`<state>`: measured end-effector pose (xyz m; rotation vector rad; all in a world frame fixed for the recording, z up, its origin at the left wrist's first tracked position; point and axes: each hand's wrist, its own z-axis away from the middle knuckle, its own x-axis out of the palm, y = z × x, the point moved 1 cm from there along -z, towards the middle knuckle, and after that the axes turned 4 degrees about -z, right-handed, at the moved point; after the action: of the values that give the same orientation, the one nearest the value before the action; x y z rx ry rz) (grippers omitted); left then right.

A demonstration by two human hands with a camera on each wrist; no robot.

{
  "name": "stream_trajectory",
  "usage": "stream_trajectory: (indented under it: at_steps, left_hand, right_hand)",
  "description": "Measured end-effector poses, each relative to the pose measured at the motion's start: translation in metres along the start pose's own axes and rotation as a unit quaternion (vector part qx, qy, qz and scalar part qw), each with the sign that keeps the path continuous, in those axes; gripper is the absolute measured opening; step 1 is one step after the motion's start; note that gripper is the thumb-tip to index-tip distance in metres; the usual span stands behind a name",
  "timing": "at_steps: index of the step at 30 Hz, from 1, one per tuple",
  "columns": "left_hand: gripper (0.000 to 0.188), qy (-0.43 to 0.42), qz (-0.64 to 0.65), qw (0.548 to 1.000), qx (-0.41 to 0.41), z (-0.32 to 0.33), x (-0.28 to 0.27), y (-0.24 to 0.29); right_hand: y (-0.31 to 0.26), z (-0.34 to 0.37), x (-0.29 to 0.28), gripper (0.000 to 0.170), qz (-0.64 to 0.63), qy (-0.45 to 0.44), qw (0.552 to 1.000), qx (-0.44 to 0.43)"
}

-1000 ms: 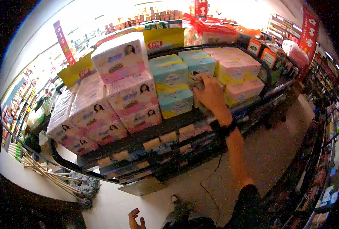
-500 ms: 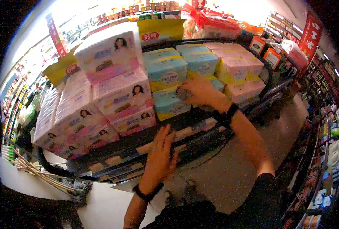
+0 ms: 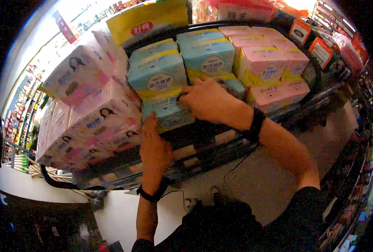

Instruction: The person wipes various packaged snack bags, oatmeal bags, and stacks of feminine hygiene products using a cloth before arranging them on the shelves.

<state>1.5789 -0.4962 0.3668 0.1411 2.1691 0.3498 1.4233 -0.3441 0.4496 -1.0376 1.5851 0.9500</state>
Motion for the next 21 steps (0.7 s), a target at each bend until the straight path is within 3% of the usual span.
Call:
stream_trajectory:
  at_steps: [2,4,8,10,16,21]
  left_hand:
    - [0.058,0.007,0.000,1.000,0.004,0.003,0.002,0.001]
    - [0.058,0.026,-0.025,0.999,0.011,0.002,0.008,0.001]
    - [0.061,0.008,-0.075,0.997,-0.028,-0.018,0.018,0.061]
    - [0.064,0.023,-0.023,0.998,0.062,-0.038,0.034,0.090]
    - [0.064,-0.002,-0.096,0.993,0.062,-0.064,0.068,0.078]
    - [0.069,0.015,-0.135,0.986,0.093,-0.077,0.084,0.077]
  right_hand:
    - [0.011,0.018,-0.004,0.045,-0.004,-0.025,0.999,0.023]
    - [0.023,0.033,-0.008,0.043,0.036,0.019,0.999,0.014]
    - [0.045,0.047,-0.019,0.042,0.029,0.027,0.997,0.064]
    - [0.061,0.044,-0.004,0.045,0.034,-0.033,0.994,0.099]
    - [0.055,0.065,-0.009,0.042,0.016,-0.046,0.991,0.121]
    - [0.053,0.074,0.006,0.034,0.045,0.033,0.995,0.078]
